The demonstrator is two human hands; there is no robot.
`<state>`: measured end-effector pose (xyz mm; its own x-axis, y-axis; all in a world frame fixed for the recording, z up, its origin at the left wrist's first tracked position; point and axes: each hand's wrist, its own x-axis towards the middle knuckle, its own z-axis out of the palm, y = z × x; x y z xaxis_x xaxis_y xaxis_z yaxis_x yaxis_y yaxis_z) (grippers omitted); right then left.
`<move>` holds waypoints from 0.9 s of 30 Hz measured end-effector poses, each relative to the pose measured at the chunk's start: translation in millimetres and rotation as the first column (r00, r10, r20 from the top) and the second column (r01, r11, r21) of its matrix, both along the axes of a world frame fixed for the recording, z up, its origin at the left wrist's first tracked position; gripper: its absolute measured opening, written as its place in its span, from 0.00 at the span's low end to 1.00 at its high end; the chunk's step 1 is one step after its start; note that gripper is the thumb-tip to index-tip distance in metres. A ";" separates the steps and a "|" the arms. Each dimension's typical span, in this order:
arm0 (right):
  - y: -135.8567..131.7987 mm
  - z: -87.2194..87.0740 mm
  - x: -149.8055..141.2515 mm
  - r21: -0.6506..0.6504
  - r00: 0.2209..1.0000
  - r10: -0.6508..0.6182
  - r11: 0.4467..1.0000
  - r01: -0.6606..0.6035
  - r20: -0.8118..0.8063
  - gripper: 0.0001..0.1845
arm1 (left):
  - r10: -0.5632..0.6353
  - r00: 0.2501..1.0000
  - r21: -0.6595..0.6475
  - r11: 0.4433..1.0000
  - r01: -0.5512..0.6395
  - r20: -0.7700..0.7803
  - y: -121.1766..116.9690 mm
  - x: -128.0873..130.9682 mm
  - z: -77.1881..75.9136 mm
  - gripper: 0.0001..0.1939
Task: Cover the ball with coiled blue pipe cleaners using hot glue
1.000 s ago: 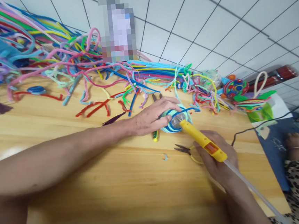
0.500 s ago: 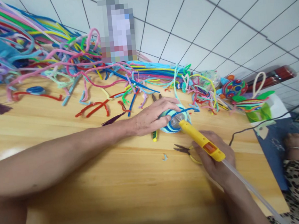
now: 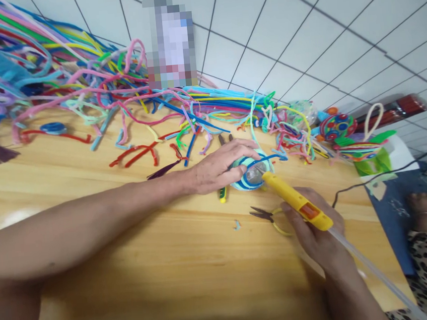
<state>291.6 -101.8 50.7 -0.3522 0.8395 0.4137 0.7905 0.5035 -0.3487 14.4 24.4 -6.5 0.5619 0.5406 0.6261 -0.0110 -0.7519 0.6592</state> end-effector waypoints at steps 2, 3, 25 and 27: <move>0.1 0.4 -1.7 -0.020 1.000 0.003 1.000 -0.003 -0.006 0.09 | 0.000 1.000 -0.008 1.000 0.000 0.000 -0.1 -0.1 0.3 0.17; 0.1 0.7 -3.4 -0.029 1.000 0.008 1.000 -0.008 -0.007 0.09 | 0.001 1.000 -0.009 1.000 -0.001 -0.001 -0.1 -0.1 0.3 0.17; -1.4 0.4 -14.4 -0.066 0.998 -0.038 0.997 0.035 -0.040 0.07 | -0.004 1.000 -0.008 1.000 0.004 0.005 0.3 0.0 -0.7 0.17; -2.3 0.5 -13.4 -0.077 0.999 -0.040 0.996 0.037 -0.034 0.06 | -0.003 1.000 -0.013 1.000 0.003 -0.006 0.2 -0.3 0.0 0.17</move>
